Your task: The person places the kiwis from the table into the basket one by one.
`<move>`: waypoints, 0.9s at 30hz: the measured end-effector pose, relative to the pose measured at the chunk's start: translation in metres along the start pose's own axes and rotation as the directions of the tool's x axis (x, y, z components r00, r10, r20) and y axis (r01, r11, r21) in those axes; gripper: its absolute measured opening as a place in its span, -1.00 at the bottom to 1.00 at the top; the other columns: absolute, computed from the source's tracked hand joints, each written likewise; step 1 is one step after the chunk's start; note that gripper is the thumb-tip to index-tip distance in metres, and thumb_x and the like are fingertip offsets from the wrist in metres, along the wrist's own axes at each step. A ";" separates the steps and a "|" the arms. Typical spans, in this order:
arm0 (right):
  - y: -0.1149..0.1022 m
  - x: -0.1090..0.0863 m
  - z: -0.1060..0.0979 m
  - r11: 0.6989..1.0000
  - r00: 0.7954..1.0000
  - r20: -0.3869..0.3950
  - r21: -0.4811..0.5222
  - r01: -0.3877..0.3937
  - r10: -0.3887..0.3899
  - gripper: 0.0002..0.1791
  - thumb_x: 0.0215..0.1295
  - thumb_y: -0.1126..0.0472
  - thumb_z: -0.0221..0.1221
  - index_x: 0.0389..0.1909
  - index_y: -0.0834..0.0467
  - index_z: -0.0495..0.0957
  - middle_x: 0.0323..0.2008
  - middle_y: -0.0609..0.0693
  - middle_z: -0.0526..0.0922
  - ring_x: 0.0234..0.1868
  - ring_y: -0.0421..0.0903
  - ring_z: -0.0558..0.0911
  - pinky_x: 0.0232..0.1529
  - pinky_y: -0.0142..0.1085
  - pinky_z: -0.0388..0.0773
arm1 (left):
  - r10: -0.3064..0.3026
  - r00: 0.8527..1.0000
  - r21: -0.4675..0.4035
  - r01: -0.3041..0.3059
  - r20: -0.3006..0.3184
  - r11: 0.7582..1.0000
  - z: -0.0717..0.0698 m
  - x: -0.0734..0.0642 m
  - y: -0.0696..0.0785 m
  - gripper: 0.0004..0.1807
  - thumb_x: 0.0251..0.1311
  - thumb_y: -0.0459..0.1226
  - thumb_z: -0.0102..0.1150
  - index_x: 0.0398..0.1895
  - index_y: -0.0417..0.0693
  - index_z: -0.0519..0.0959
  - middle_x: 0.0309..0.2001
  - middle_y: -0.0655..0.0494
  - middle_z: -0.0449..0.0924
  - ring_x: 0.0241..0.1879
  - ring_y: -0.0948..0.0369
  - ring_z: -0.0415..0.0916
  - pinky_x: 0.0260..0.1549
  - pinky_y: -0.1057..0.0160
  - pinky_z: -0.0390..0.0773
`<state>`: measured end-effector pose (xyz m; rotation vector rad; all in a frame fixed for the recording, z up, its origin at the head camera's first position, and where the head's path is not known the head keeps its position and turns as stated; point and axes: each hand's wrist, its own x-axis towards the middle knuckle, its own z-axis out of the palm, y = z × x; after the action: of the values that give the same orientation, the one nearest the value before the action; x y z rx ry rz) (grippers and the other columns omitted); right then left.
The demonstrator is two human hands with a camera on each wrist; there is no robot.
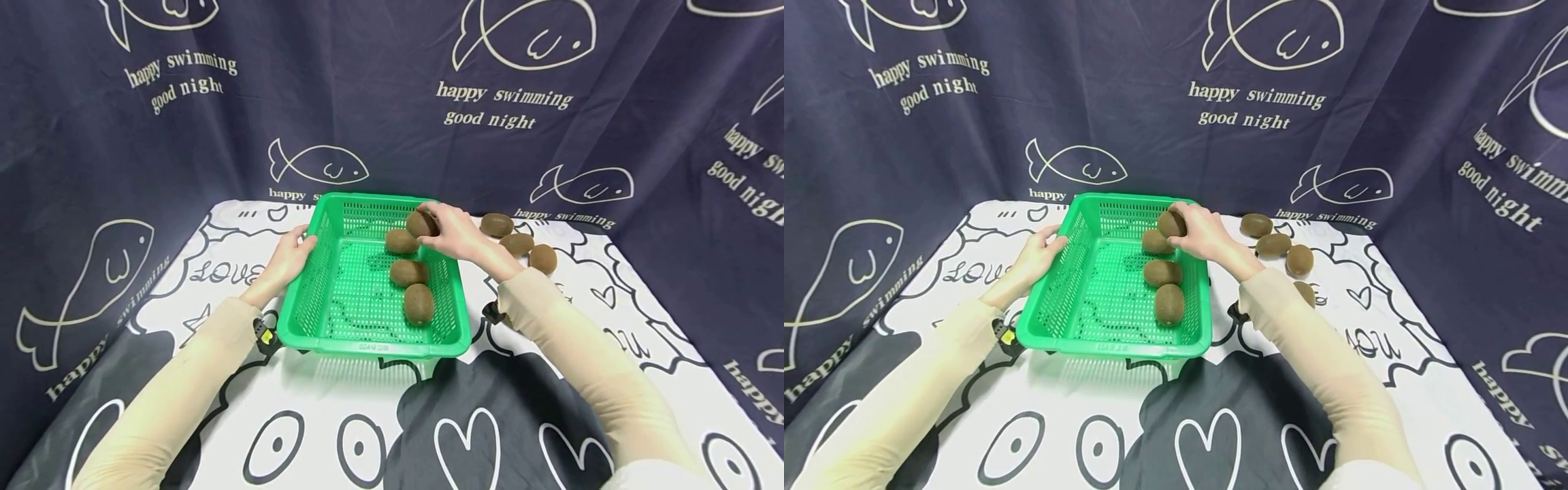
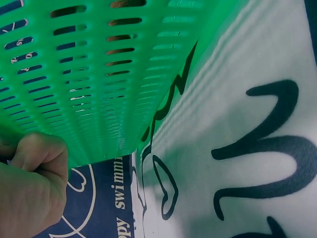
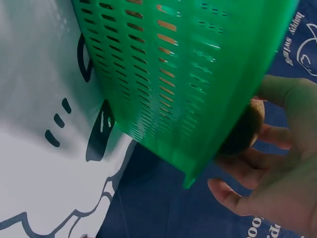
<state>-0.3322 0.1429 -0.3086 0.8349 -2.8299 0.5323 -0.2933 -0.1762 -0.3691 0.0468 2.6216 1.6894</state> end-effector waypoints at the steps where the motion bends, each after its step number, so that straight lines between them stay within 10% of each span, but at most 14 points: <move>1: -0.001 0.001 0.002 1.000 1.000 0.012 -0.010 0.006 -0.006 -0.40 0.16 0.10 0.33 0.22 0.16 0.44 0.07 0.16 0.60 -0.01 0.13 0.59 -0.11 0.06 0.54 | 0.001 1.000 0.000 -0.001 -0.001 1.000 0.000 0.000 0.000 -0.45 0.47 -0.17 -0.23 0.47 -0.12 0.12 0.02 -0.27 0.51 -0.30 0.11 0.60 -0.34 0.22 0.72; 27: 0.003 0.002 0.014 0.997 0.997 0.057 -0.065 0.047 -0.043 -0.44 0.22 0.19 0.27 0.26 0.15 0.41 0.20 0.12 0.54 0.19 0.17 0.50 0.10 0.20 0.29 | 0.007 1.000 0.002 -0.007 -0.011 1.000 0.000 0.002 -0.001 -0.46 0.47 -0.17 -0.23 0.45 -0.10 0.16 -0.03 -0.26 0.52 -0.39 0.22 0.58 -0.37 0.23 0.72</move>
<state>-0.3357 0.1391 -0.3223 0.9123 -2.8535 0.4133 -0.2948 -0.1762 -0.3698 0.0469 2.6344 1.6942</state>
